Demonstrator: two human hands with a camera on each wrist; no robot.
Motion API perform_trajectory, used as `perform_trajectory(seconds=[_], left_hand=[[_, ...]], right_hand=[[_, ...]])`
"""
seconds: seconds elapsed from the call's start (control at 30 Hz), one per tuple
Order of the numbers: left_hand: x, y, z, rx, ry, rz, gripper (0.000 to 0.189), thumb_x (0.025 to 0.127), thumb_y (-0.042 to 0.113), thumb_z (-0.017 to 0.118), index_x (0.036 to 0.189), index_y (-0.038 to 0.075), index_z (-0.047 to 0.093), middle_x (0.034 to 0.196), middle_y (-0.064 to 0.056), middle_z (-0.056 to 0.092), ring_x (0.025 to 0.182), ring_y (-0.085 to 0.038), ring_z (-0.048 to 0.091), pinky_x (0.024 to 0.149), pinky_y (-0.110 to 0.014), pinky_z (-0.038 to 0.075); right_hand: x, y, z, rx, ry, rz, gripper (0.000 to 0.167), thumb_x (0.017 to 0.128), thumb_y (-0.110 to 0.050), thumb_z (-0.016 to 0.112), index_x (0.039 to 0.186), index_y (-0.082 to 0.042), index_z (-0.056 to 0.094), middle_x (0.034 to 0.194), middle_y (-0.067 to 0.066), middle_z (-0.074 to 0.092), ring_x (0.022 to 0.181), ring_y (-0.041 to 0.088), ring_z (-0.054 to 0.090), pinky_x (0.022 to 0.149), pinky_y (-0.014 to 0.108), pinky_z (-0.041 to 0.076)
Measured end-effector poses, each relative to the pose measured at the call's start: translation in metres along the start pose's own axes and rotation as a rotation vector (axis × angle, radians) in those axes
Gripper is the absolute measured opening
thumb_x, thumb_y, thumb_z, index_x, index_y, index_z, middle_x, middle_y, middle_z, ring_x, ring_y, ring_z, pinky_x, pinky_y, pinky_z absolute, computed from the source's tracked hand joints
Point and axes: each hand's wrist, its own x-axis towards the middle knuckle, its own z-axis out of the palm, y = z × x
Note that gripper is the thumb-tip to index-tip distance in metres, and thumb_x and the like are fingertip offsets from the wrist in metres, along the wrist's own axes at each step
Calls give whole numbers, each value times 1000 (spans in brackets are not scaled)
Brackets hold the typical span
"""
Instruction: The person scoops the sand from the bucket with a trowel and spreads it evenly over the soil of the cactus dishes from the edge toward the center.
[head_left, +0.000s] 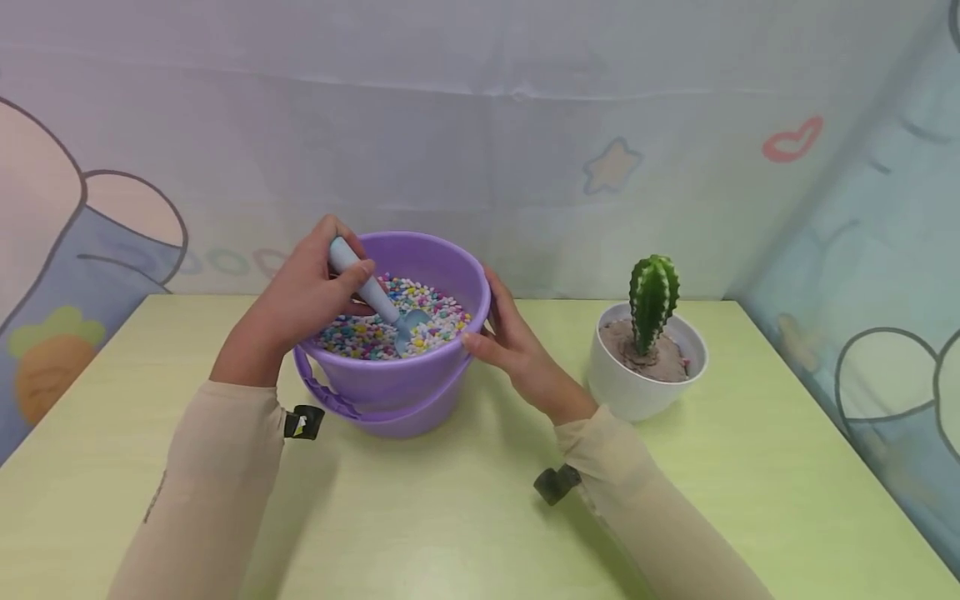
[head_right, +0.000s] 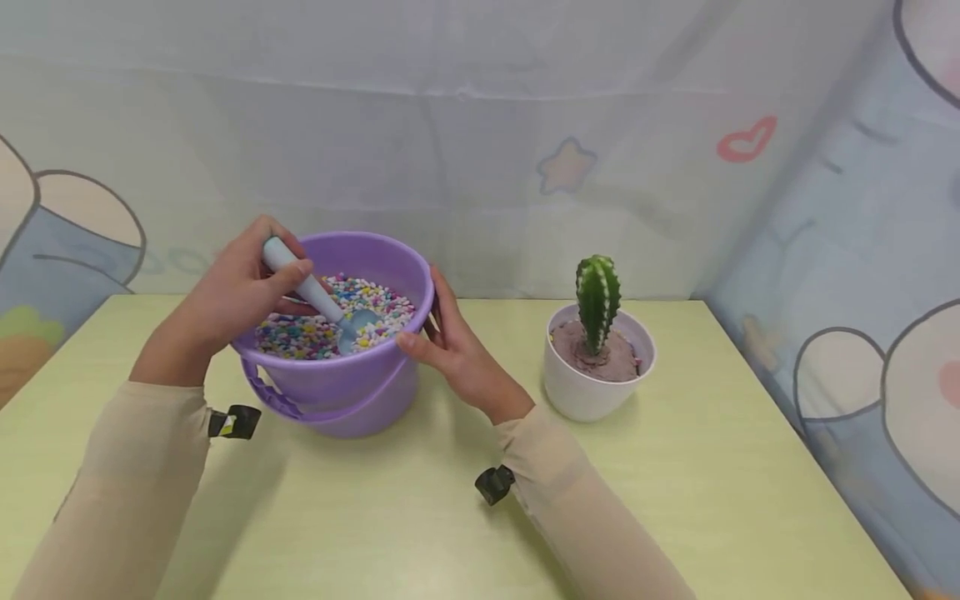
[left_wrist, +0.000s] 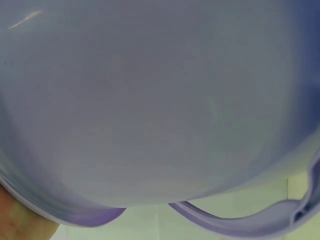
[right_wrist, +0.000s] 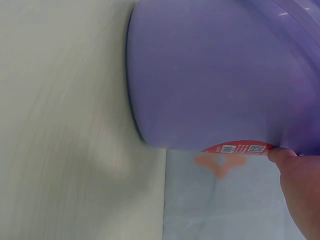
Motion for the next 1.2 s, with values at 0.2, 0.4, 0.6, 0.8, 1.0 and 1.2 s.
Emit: perform_trajectory(seconds=[0.2,0.4,0.6,0.8,1.0,1.2], left_hand=[[1,2,0,10,9,6,20,104,8,47,114,-3,34,116,-27,47,95,-41,66,77,-41,58],[-1,3,0,9,20,-12,20,103,8,48,114,-3,35,117,-27,46,96,-41,66,76,-41,58],[1,1,3,-5,25,-5,18,103,9,49,111,-2,37,115,-27,48,93,-39,67,75,-41,58],[3,-1,3,3,32,-4,18,103,10,50,112,-2,38,116,-26,48,93,-40,67,75,-41,58],[2,-1,3,26,43,1,20,103,11,49,113,-2,38,116,-25,48,92,-39,67,74,-40,58],[1,0,3,44,53,-6,20,103,11,49,114,-2,38,115,-24,49,89,-37,68,74,-40,58]], right_hand=[[2,-1,0,-7,-2,-15,93,93,-34,67,158,-13,4,162,5,7,148,19,8,114,43,23],[1,-1,-2,-6,-5,-4,94,93,-36,68,158,-14,3,163,3,5,148,18,7,113,42,27],[-1,0,-3,1,-13,-19,96,93,-37,69,158,-14,2,162,4,6,148,20,7,114,44,23],[-1,0,-4,-3,-12,-18,92,94,-32,67,158,-15,2,162,3,6,148,18,8,115,42,23],[0,0,-3,-8,-11,-22,89,95,-26,64,158,-14,3,162,4,7,148,19,8,114,41,23],[0,-1,-3,0,-13,-15,87,95,-23,62,158,-15,3,162,3,6,148,19,7,113,42,25]])
